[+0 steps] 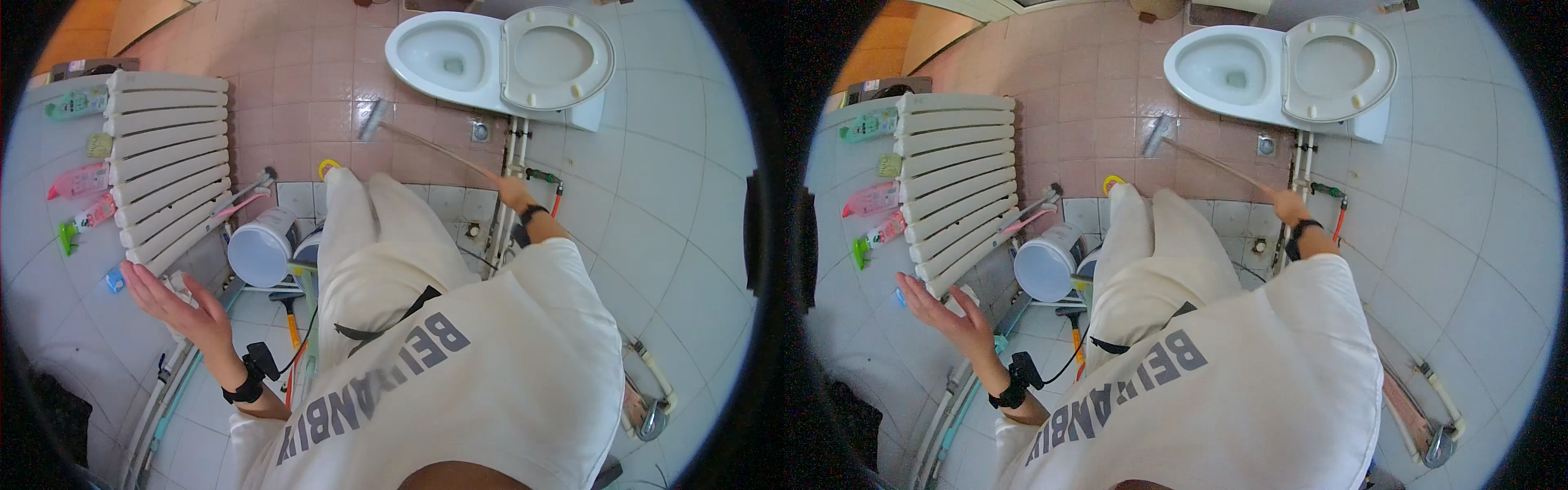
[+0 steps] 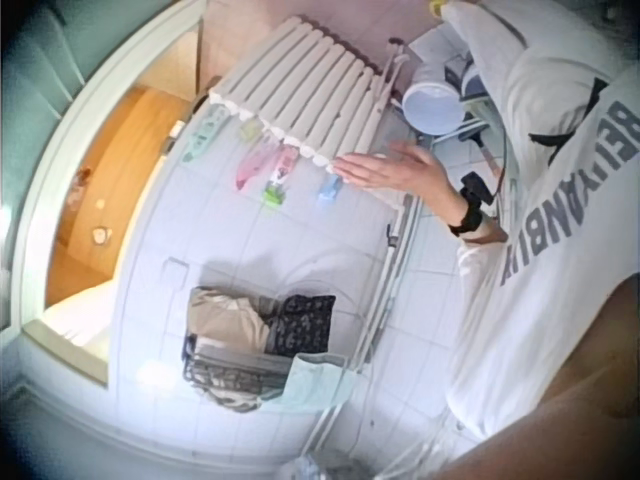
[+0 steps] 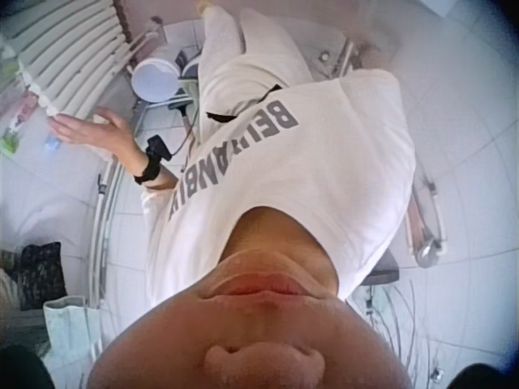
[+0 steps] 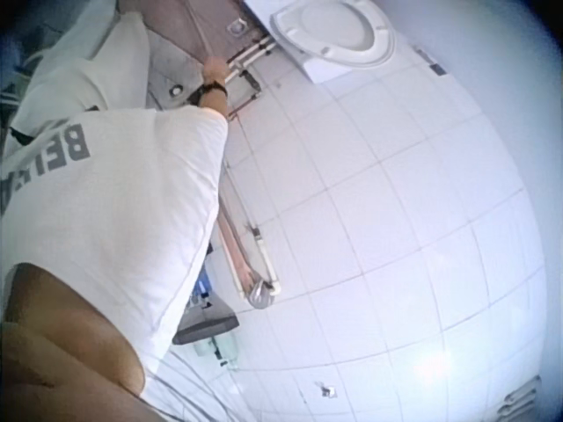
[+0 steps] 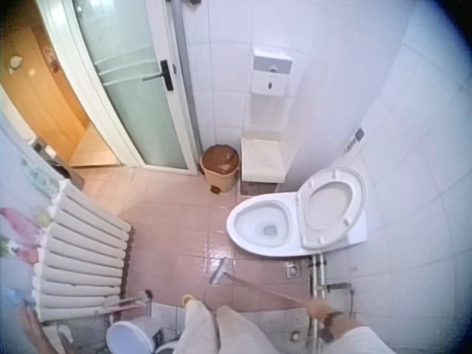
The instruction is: Rinsing the bathroom floor with water and using a squeegee to push it into the drain.
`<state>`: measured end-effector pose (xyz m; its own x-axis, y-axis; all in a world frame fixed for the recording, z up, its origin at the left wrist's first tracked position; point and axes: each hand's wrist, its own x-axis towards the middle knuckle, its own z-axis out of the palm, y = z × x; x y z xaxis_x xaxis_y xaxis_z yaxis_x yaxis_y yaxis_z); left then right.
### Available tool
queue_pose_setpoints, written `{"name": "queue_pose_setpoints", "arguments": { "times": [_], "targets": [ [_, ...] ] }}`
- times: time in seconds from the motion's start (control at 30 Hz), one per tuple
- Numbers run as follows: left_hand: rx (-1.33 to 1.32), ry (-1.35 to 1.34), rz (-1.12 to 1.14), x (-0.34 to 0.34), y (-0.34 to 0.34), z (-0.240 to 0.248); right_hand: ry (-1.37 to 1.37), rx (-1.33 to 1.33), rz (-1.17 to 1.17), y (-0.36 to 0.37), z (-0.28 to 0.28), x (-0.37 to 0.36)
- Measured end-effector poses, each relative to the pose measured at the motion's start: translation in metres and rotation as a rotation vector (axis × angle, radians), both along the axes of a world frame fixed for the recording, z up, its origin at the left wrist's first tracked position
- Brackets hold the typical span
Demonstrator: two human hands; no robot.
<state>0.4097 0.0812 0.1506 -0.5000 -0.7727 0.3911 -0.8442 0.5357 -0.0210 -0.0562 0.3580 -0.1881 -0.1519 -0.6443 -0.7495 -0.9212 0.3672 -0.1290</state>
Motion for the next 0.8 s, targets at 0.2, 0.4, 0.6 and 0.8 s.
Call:
{"name": "queue_pose_setpoints", "arguments": {
  "times": [0.2, 0.4, 0.6, 0.8],
  "targets": [
    [0.013, -0.001, -0.026, -0.011, -0.005, -0.001, 0.139, 0.279, -0.022, 0.094, 0.07, -0.07],
    [-0.014, 0.082, -0.078, -0.031, -0.023, 0.001, 0.181, 0.057, 0.078, 0.158, 0.078, -0.09],
    [0.023, 0.084, -0.134, -0.034, -0.044, 0.007, 0.099, -0.053, -0.032, 0.015, 0.063, 0.016],
    [0.056, 0.053, -0.156, -0.028, -0.085, 0.013, 0.048, -0.382, -0.062, -0.141, -0.049, 0.07]
  ]
}}
